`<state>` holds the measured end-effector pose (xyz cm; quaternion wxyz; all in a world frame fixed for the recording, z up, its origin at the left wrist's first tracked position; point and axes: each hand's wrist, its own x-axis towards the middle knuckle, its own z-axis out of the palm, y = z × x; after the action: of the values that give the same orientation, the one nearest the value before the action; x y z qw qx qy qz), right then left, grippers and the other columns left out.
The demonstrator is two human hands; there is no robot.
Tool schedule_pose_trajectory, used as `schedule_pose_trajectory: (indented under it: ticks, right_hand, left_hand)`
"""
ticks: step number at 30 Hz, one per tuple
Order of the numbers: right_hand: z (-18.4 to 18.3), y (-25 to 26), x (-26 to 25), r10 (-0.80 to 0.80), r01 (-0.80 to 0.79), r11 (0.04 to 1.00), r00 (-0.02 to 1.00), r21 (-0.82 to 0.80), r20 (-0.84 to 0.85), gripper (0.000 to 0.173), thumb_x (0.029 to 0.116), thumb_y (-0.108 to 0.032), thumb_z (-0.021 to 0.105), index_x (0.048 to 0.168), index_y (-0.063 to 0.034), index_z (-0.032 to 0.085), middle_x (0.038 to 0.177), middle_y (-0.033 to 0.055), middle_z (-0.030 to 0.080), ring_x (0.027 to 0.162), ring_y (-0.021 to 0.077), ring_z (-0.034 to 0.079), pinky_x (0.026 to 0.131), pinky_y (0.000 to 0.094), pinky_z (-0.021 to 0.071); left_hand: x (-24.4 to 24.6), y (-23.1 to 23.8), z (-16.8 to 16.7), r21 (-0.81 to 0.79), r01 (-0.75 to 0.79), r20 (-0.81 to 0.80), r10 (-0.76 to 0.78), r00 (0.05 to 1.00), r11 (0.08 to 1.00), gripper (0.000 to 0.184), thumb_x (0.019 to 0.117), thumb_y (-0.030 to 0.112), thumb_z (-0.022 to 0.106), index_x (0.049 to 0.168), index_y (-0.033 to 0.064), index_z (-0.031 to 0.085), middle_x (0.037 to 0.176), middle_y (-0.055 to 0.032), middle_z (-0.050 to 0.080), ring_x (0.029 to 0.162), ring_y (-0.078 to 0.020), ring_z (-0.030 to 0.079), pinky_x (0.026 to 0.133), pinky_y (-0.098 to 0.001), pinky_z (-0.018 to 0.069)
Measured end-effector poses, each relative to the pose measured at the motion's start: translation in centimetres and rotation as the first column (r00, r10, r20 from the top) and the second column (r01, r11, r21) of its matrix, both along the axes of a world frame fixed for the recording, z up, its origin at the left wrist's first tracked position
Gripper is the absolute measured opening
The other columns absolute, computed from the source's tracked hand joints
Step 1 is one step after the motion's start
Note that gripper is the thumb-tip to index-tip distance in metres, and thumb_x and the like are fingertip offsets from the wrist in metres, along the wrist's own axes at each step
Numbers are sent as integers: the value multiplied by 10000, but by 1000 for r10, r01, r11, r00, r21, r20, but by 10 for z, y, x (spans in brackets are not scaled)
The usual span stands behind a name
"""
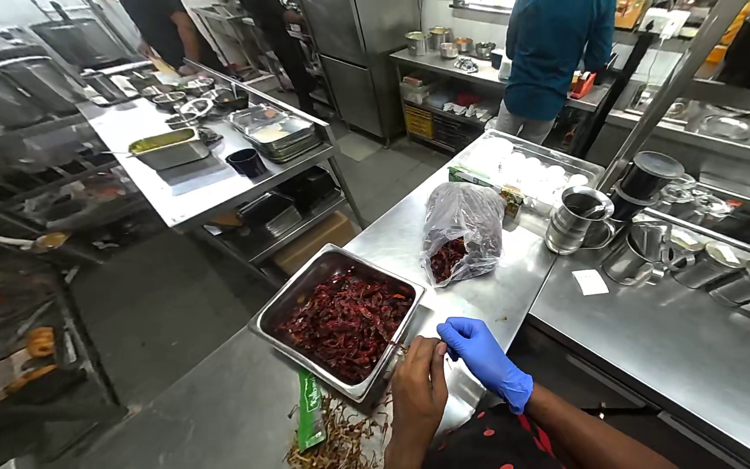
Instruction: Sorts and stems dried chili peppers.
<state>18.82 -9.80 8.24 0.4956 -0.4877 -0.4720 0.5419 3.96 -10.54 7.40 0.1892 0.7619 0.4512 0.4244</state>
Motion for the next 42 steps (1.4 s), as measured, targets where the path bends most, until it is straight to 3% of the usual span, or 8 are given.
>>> schedule_pose_trajectory:
  ticks: [10, 14, 18, 21, 24, 27, 33, 42]
  right_hand:
    - [-8, -11, -3, 126, -119, 992, 976, 48, -177, 352, 1040, -258, 567, 720, -113, 546, 632, -42, 493, 596, 53, 493, 593, 232, 431]
    - [-13, -10, -10, 101, -90, 977, 994, 194, -44, 372, 1043, -243, 568, 703, -94, 548, 625, -36, 472, 589, 50, 473, 569, 232, 403]
    - [-16, -5, -10, 123, -112, 984, 990, 139, -71, 382, 1024, -249, 602, 680, -94, 548, 615, -29, 479, 583, 57, 477, 560, 242, 406]
    - [-21, -8, -4, 56, -68, 987, 995, 145, 84, 413, 1028, -290, 602, 666, -102, 536, 592, -29, 454, 557, 70, 454, 541, 255, 385]
    - [-52, -7, -2, -318, -54, 850, 740, 524, 592, 402, 1031, -270, 557, 655, -130, 571, 557, -28, 480, 545, 104, 481, 631, 315, 405]
    - [-68, -6, 0, -516, -160, 737, 495, 657, 699, 350, 1005, -241, 572, 670, -139, 587, 565, -24, 525, 545, 145, 522, 657, 381, 442]
    - [-56, -2, 14, 143, -144, 989, 988, -12, -55, 451, 1093, -344, 399, 752, -96, 557, 619, -2, 472, 569, 108, 474, 573, 287, 431]
    - [-33, -8, 3, 92, -97, 995, 983, 26, 161, 478, 1082, -367, 480, 709, -88, 592, 583, 15, 452, 521, 120, 434, 501, 293, 363]
  left_hand:
    - [-10, -6, -9, -171, 249, 366, -173, 915, 953, 263, 1046, 201, 514, 896, 76, 689, 801, 23, 609, 709, -59, 574, 646, -223, 506]
    - [-9, -7, -20, -304, 662, 917, 22, 398, 685, 198, 986, 279, 665, 902, 103, 699, 694, 39, 580, 548, -10, 489, 520, -177, 426]
    - [-1, -15, -34, -176, 812, 956, 294, 5, 557, 90, 928, 207, 723, 912, 118, 727, 705, 30, 605, 551, -27, 527, 502, -190, 436]
    - [-3, -13, -32, -334, 533, 855, 12, 518, 778, 231, 1028, 230, 590, 872, 80, 671, 681, 33, 552, 534, -14, 466, 496, -171, 405]
    - [-6, -10, -31, -44, -18, 12, 19, 1000, 999, 263, 990, 162, 511, 847, 76, 715, 754, -5, 651, 638, -109, 627, 556, -291, 539]
    - [0, -10, -40, 195, -127, -310, 184, 933, 972, 249, 941, 162, 513, 786, 81, 691, 693, -47, 613, 561, -194, 626, 454, -373, 499]
    - [0, -12, -37, -375, 184, 447, 3, 894, 908, 258, 1056, 181, 497, 929, 79, 697, 742, -5, 613, 551, -103, 488, 512, -261, 421]
    - [0, -8, -22, -317, 17, 145, 31, 989, 948, 283, 1032, 276, 507, 833, 133, 649, 706, 24, 546, 592, -104, 529, 538, -298, 477]
